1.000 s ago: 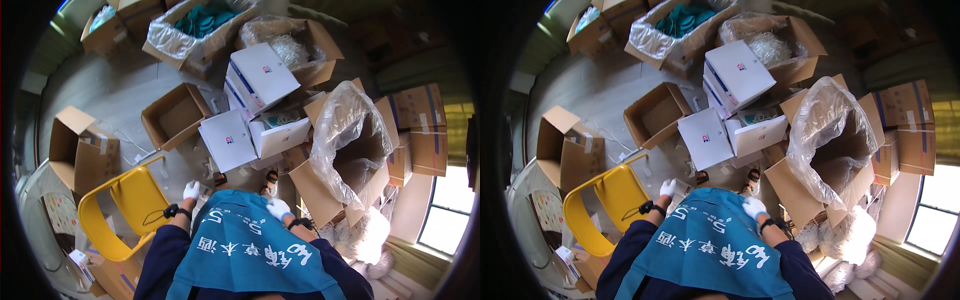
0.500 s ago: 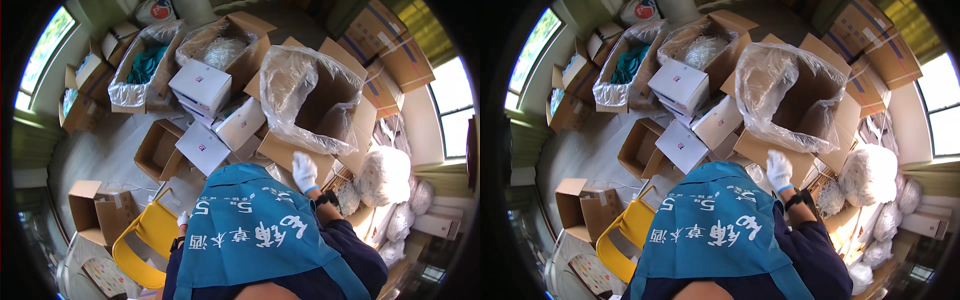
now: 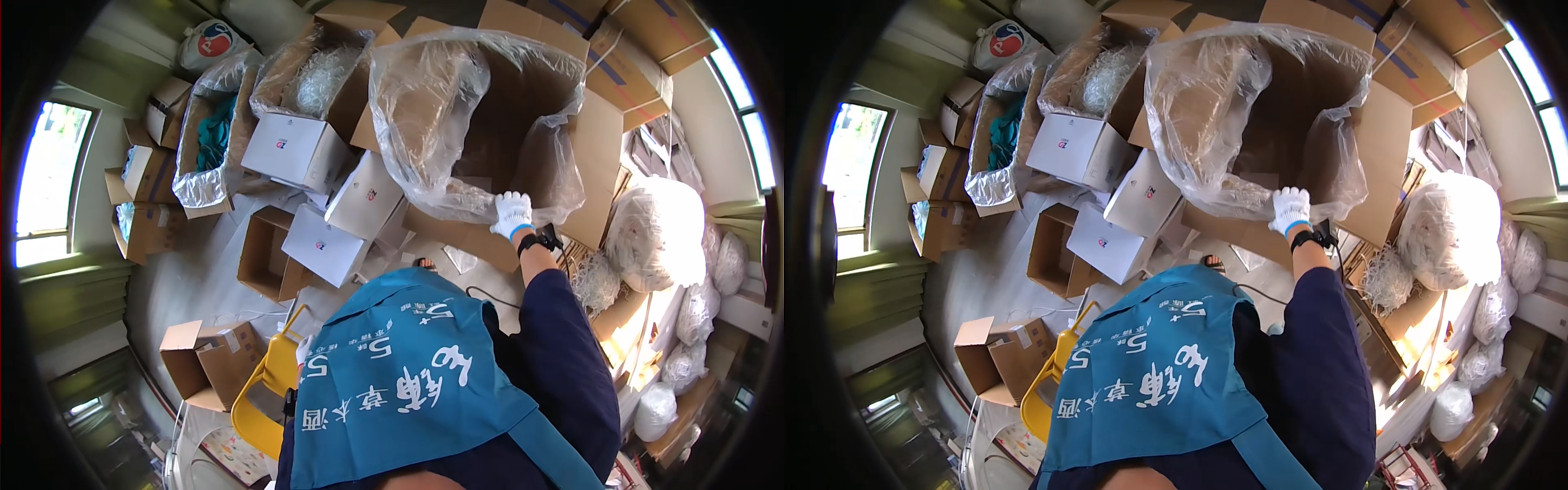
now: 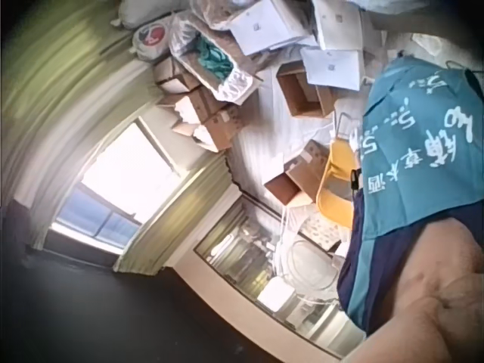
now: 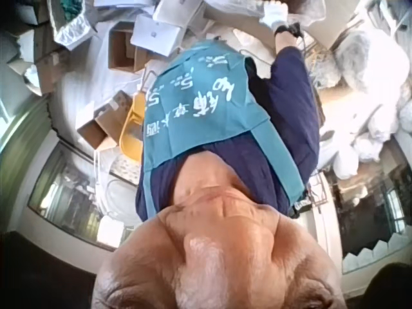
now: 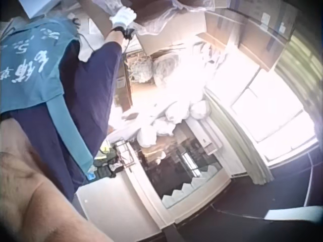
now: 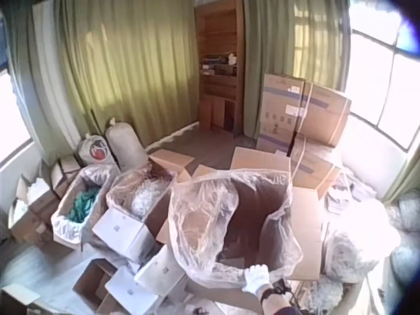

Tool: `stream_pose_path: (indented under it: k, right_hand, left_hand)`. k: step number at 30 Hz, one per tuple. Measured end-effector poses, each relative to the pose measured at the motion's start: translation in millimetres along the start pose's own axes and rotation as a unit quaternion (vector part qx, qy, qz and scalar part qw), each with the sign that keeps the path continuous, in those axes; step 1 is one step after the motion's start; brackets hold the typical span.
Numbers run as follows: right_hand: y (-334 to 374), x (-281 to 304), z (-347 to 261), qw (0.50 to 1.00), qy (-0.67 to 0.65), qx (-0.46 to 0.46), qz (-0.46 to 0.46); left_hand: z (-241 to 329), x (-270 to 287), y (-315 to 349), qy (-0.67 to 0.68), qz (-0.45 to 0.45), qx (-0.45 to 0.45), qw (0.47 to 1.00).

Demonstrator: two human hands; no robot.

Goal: The recorder opens a large cardboard box and removes several smaller white boxes, placing them onto the floor.

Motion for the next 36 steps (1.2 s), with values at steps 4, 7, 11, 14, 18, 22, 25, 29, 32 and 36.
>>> stream_pose_path:
  k: [4,7,11,14,18,22,25,29,32,36]
  right_hand:
    - [-23,-16,24,0.981,-0.173,-0.071,-0.041]
    - [-28,-18,24,0.987,-0.144,-0.057,-0.048]
    - [-43,-37,22,0.993,-0.096,-0.065,0.000]
    - [-47,-35,30,0.995,-0.080,-0.049,0.016]
    - [-31,-1,62,0.994,-0.077,-0.044,0.063]
    - [8,24,96,0.990,-0.082,-0.037,0.112]
    - [57,23,65,0.986,-0.080,-0.001,0.150]
    - [116,-28,-5,0.989,-0.089,-0.033,0.112]
    - [184,-59,-69,0.988,-0.100,-0.077,0.087]
    - [250,-121,-119,0.986,-0.098,-0.134,0.004]
  left_hand:
    - [13,8,-7,-0.002,-0.015,0.012,1.000]
    - [59,25,-8,-0.016,-0.026,0.021,0.999]
    - [104,43,-9,0.105,-0.052,0.073,0.990]
    - [141,73,2,0.263,-0.036,0.186,0.946]
    - [95,59,14,0.371,-0.014,0.245,0.896]
    - [64,49,-4,0.436,-0.048,0.283,0.853]
    - [39,34,-23,0.470,-0.054,0.302,0.828]
    - [-6,19,-50,0.498,-0.106,0.256,0.822]
    - [-4,54,-68,0.447,-0.107,0.215,0.862]
    - [-59,56,-118,0.349,-0.112,0.136,0.920]
Point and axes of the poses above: each hand's wrist, its own y-axis away from the middle knuckle, its own x-axis out of the back of the hand, z = x × y, the point moved 5 cm from there along -y, towards the middle knuckle, and after that the axes turned 6 degrees about -y, right-handed, at the moved point
